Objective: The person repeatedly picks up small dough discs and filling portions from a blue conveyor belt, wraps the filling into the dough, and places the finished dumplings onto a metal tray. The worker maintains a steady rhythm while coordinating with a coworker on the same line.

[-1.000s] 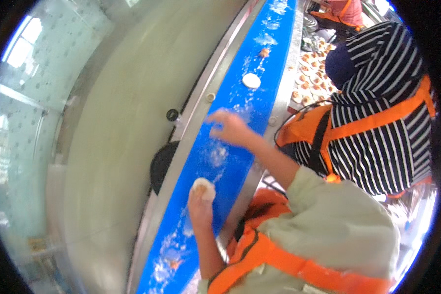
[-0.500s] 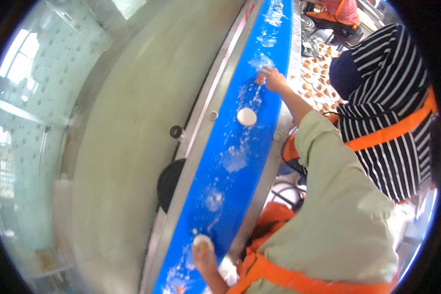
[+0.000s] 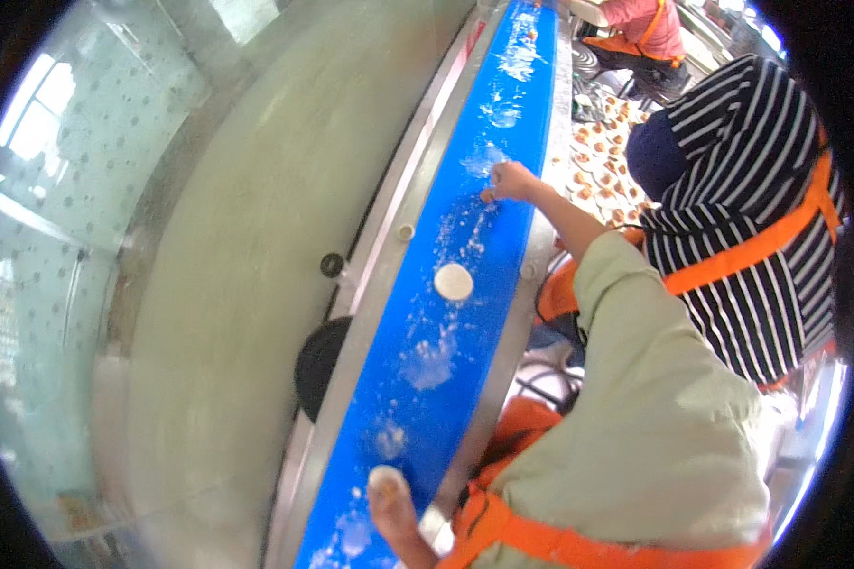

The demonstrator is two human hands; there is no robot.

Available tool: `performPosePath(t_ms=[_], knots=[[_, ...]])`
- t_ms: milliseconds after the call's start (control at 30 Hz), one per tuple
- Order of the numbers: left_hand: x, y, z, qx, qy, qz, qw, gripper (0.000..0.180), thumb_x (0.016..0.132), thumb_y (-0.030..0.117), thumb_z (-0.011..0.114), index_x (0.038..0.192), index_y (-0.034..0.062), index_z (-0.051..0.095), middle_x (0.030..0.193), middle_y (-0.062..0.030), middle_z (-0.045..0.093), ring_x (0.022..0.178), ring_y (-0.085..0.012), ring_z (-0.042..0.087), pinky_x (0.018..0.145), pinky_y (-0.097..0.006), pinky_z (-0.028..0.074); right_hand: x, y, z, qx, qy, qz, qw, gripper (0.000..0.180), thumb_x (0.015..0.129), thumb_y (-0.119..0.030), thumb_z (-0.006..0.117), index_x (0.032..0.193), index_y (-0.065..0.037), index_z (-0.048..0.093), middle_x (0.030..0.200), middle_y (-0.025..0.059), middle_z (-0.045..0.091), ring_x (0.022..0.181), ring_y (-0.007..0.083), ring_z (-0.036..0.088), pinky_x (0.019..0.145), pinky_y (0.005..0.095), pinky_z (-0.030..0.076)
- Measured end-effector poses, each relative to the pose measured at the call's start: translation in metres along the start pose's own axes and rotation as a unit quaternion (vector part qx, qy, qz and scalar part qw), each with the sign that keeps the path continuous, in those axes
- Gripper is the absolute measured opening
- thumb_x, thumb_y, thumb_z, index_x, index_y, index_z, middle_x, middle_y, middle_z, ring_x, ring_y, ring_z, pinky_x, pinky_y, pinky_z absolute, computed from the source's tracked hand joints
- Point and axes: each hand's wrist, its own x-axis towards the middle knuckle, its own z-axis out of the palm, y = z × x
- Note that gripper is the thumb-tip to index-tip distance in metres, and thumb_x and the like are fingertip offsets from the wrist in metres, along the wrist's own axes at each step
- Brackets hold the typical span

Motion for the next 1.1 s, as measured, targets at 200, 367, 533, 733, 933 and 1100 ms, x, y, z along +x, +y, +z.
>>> performPosePath(t_ms=[200, 367, 533, 733, 933, 1100], knots=[[-0.013, 0.019, 0.012, -0.263, 0.019, -0.073, 0.962, 0.043, 0.064, 0.003, 0.054, 0.105, -0.0003, 0.043, 0.101, -0.0161, 0.049, 0.092, -0.0305, 0.049, 0.077, -0.038, 0.044, -0.036, -0.055, -0.033, 0.388, -0.105, 0.037, 0.915, 0.031, 0.058, -0.012, 0.057, 0.087, -0.003, 0.053, 0.075, 0.0053, 0.055, 0.063, 0.0138, 0.054, 0.050, 0.0248, 0.043], [-0.020, 0.008, -0.010, -0.349, -0.034, -0.066, 0.934, 0.044, 0.062, 0.002, 0.048, 0.106, -0.0007, 0.044, 0.102, -0.0153, 0.050, 0.095, -0.0284, 0.048, 0.082, -0.039, 0.040, -0.059, -0.105, 0.003, 0.343, -0.283, -0.060, 0.894, 0.030, 0.060, -0.009, 0.059, 0.089, -0.004, 0.054, 0.073, 0.0042, 0.054, 0.066, 0.0153, 0.054, 0.056, 0.0268, 0.045], [-0.033, 0.014, -0.007, -0.366, -0.032, -0.045, 0.929, 0.044, 0.063, 0.000, 0.052, 0.106, -0.0014, 0.044, 0.102, -0.0147, 0.050, 0.095, -0.0275, 0.049, 0.082, -0.040, 0.040, -0.115, -0.162, 0.058, 0.147, -0.330, -0.332, 0.871, 0.027, 0.062, -0.011, 0.060, 0.087, -0.005, 0.054, 0.077, 0.0082, 0.056, 0.069, 0.0201, 0.055, 0.060, 0.0317, 0.043], [-0.047, 0.002, -0.011, -0.370, -0.016, -0.033, 0.928, 0.047, 0.062, 0.001, 0.053, 0.107, -0.0030, 0.042, 0.099, -0.0141, 0.051, 0.091, -0.0268, 0.050, 0.077, -0.037, 0.043, -0.140, -0.179, 0.100, -0.022, -0.206, -0.377, 0.903, 0.026, 0.060, -0.016, 0.062, 0.083, -0.008, 0.054, 0.080, 0.0107, 0.052, 0.079, 0.0279, 0.052, 0.063, 0.0386, 0.043], [-0.064, 0.000, -0.006, -0.386, -0.003, -0.030, 0.922, 0.045, 0.061, 0.001, 0.058, 0.104, -0.0033, 0.044, 0.095, -0.0134, 0.053, 0.085, -0.0244, 0.052, 0.074, -0.033, 0.044, -0.155, -0.178, 0.119, -0.021, -0.237, -0.427, 0.872, 0.035, 0.060, -0.019, 0.064, 0.092, -0.006, 0.055, 0.090, 0.0130, 0.051, 0.088, 0.0298, 0.049, 0.072, 0.0386, 0.042], [-0.068, -0.005, -0.008, -0.412, 0.008, -0.019, 0.911, 0.047, 0.061, 0.001, 0.059, 0.104, -0.0040, 0.043, 0.097, -0.0132, 0.053, 0.088, -0.0243, 0.052, 0.077, -0.033, 0.043, -0.170, -0.196, 0.124, -0.020, -0.264, -0.409, 0.873, 0.046, 0.059, -0.025, 0.066, 0.097, -0.003, 0.053, 0.098, 0.0159, 0.051, 0.094, 0.0296, 0.048, 0.077, 0.0386, 0.040]])
